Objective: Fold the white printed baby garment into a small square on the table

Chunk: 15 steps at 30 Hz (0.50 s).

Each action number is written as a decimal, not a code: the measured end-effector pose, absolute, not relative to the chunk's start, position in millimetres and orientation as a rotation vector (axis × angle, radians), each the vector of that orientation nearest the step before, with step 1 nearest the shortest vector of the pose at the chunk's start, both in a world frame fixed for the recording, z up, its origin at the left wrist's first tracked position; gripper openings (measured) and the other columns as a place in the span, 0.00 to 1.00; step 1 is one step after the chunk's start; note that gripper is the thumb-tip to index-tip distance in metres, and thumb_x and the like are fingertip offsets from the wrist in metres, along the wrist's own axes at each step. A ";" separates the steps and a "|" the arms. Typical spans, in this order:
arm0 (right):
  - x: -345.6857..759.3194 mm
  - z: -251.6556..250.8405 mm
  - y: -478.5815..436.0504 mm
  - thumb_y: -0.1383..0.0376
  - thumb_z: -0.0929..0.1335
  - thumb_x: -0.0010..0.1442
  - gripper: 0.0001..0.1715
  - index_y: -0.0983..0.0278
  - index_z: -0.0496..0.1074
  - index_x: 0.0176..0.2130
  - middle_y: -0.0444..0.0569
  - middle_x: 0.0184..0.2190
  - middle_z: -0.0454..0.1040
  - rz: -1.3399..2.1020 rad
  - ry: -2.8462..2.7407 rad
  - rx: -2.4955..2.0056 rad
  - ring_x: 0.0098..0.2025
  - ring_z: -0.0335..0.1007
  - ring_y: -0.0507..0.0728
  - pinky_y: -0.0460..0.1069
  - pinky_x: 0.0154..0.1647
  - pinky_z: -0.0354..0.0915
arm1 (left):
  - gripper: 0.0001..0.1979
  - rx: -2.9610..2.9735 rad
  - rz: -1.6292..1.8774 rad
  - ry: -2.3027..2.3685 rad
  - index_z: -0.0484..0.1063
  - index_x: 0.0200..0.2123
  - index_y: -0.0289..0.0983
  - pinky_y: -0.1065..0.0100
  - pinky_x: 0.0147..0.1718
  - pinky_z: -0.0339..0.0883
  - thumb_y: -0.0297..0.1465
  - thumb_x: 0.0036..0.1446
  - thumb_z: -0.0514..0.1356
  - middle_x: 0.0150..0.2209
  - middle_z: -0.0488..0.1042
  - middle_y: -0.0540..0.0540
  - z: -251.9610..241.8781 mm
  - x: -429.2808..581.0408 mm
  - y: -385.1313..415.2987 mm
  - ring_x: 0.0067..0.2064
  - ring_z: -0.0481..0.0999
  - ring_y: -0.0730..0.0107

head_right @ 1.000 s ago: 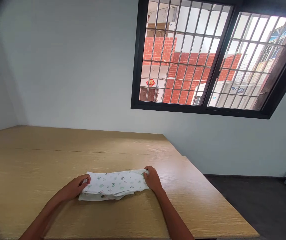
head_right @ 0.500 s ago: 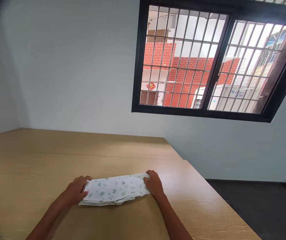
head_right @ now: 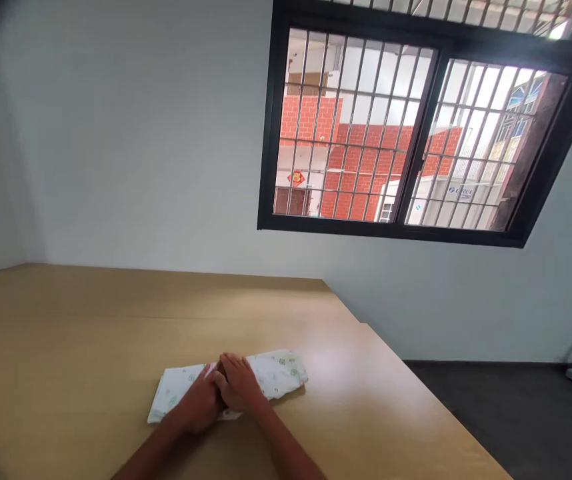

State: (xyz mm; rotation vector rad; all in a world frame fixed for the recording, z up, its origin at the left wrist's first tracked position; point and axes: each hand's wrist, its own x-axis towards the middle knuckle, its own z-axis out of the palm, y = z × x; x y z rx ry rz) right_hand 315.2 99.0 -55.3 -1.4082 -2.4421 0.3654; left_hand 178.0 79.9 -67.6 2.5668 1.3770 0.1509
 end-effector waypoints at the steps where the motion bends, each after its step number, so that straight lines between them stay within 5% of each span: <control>1: 324.7 -56.3 99.6 0.58 0.58 0.70 0.29 0.68 0.59 0.65 0.51 0.66 0.54 0.366 -2.473 -1.419 0.68 0.46 0.57 0.55 0.69 0.44 | 0.30 2.548 0.157 1.433 0.49 0.69 0.31 0.49 0.67 0.34 0.39 0.69 0.43 0.68 0.42 0.42 -69.0 166.3 78.8 0.69 0.40 0.54; 4: 366.7 -54.5 102.3 0.55 0.57 0.70 0.34 0.70 0.53 0.68 0.52 0.68 0.47 0.361 -2.533 -1.511 0.70 0.38 0.59 0.60 0.70 0.37 | 0.34 2.465 0.122 1.601 0.45 0.68 0.22 0.49 0.67 0.37 0.42 0.69 0.38 0.68 0.40 0.37 -73.0 129.4 74.6 0.69 0.39 0.54; 10: 436.4 -40.4 106.8 0.56 0.55 0.70 0.37 0.79 0.49 0.68 0.60 0.68 0.42 0.244 -2.510 -1.814 0.71 0.33 0.64 0.63 0.69 0.27 | 0.36 2.439 0.073 1.684 0.45 0.69 0.24 0.54 0.67 0.38 0.45 0.68 0.40 0.68 0.39 0.39 -70.8 95.8 75.6 0.69 0.39 0.58; 15: 407.0 -33.7 105.7 0.62 0.55 0.69 0.36 0.86 0.51 0.66 0.68 0.67 0.44 0.176 -2.409 -1.938 0.70 0.34 0.69 0.64 0.69 0.34 | 0.33 2.361 0.039 1.820 0.55 0.63 0.14 0.48 0.64 0.45 0.32 0.59 0.48 0.64 0.49 0.24 -64.9 128.5 100.5 0.67 0.47 0.45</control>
